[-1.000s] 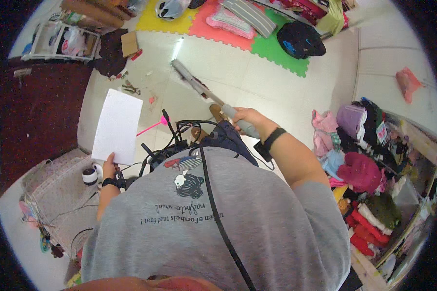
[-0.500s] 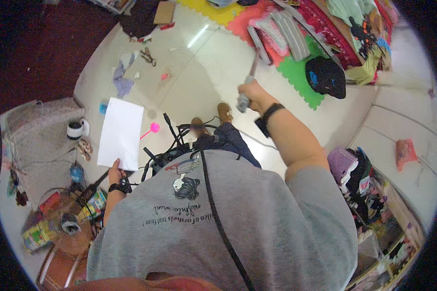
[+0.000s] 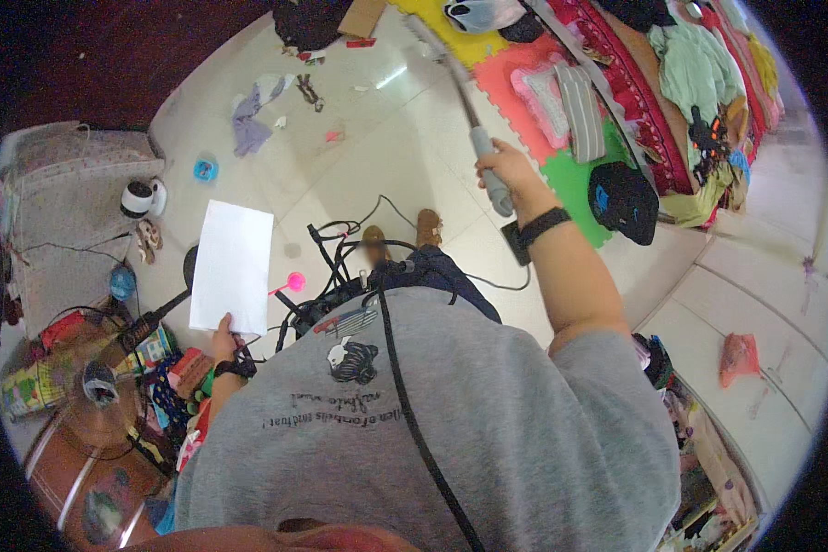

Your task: The person sweeps debris from a tiled floor using a broom and a white board as a makeshift dustpan. They gather debris into a pile and then push it onto the white board by hand.

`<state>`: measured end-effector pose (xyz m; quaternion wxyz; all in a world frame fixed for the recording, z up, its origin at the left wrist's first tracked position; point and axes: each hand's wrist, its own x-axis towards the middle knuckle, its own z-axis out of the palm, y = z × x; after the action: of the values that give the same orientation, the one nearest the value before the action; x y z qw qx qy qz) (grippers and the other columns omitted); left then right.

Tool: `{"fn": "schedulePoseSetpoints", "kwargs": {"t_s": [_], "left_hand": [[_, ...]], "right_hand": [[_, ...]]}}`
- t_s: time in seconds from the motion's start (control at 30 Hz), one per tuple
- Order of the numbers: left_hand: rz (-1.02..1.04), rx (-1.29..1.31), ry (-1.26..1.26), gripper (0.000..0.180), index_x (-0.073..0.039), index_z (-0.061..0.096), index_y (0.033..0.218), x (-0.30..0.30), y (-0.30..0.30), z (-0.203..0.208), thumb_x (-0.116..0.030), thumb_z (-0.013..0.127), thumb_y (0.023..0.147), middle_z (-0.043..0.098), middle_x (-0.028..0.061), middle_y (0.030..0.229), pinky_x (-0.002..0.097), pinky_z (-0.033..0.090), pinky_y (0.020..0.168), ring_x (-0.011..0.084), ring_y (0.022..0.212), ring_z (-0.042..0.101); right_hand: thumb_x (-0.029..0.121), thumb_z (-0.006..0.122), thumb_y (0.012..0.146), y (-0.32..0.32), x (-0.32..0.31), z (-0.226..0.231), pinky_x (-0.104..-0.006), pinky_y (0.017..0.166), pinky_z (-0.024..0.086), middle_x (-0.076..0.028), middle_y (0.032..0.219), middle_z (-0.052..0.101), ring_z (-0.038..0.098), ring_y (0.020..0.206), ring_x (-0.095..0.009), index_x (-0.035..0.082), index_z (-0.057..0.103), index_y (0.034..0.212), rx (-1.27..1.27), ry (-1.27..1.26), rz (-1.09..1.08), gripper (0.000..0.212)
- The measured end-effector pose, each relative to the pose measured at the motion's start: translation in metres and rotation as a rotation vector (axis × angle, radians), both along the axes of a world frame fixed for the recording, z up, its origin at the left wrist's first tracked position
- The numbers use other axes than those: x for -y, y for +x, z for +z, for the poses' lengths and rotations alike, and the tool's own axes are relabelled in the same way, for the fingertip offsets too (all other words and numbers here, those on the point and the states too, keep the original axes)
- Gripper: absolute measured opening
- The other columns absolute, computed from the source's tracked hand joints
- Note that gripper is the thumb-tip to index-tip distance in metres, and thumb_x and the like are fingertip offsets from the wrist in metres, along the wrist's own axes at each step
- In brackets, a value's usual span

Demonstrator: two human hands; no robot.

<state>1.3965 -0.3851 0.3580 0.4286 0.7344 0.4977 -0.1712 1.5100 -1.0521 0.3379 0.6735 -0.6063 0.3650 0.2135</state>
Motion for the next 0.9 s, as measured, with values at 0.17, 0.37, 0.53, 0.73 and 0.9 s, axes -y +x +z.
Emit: {"fn": "schedulePoseSetpoints", "kwargs": {"t_s": [0.17, 0.37, 0.53, 0.73, 0.9], "left_hand": [[0.095, -0.034, 0.002, 0.036, -0.006, 0.054, 0.07, 0.007, -0.024, 0.002, -0.039, 0.065, 0.081, 0.047, 0.0023, 0.053, 0.0279, 0.032, 0.034, 0.0136, 0.037, 0.041], [0.161, -0.012, -0.056, 0.03, -0.008, 0.053, 0.071, -0.016, -0.05, -0.01, -0.033, 0.065, 0.08, 0.048, 0.0016, 0.054, 0.0265, 0.03, 0.034, 0.0121, 0.039, 0.041], [0.063, -0.018, -0.072, 0.026, -0.008, 0.054, 0.077, 0.009, -0.026, 0.0, -0.033, 0.064, 0.082, 0.048, -0.0008, 0.056, 0.0245, 0.028, 0.034, 0.0101, 0.039, 0.04], [0.061, 0.096, -0.104, 0.027, -0.008, 0.054, 0.079, 0.028, -0.006, 0.006, -0.034, 0.062, 0.083, 0.046, -0.0022, 0.055, 0.024, 0.029, 0.035, 0.0088, 0.038, 0.038], [0.042, 0.076, -0.124, 0.033, -0.009, 0.053, 0.073, 0.02, -0.015, 0.003, -0.04, 0.061, 0.082, 0.046, -0.0002, 0.052, 0.0262, 0.032, 0.037, 0.0118, 0.039, 0.041]], "right_hand": [[0.005, 0.058, 0.071, 0.085, 0.024, -0.081, -0.0341, 0.045, 0.043, -0.005, 0.062, 0.049, 0.05, 0.049, -0.018, 0.004, 0.051, 0.09, -0.052, -0.226, 0.087, 0.021], [0.004, 0.06, 0.069, 0.125, -0.034, -0.11, -0.037, 0.047, 0.044, -0.007, 0.069, 0.049, 0.052, 0.057, -0.02, 0.002, 0.05, 0.09, -0.111, 0.097, 0.026, 0.024], [0.002, 0.062, 0.068, 0.075, -0.063, -0.047, -0.0332, 0.051, 0.048, -0.011, 0.077, 0.056, 0.056, 0.059, -0.021, -0.003, 0.041, 0.127, -0.019, 0.103, 0.161, 0.063], [0.003, 0.062, 0.067, 0.013, -0.05, 0.003, -0.0326, 0.048, 0.049, -0.015, 0.074, 0.06, 0.058, 0.053, -0.021, -0.003, 0.028, 0.139, 0.007, 0.036, 0.176, 0.08], [0.008, 0.063, 0.065, 0.023, -0.02, 0.001, -0.0372, 0.055, 0.052, -0.021, 0.082, 0.063, 0.063, 0.06, -0.027, -0.002, 0.046, 0.127, -0.008, -0.405, 0.323, 0.066]]}}
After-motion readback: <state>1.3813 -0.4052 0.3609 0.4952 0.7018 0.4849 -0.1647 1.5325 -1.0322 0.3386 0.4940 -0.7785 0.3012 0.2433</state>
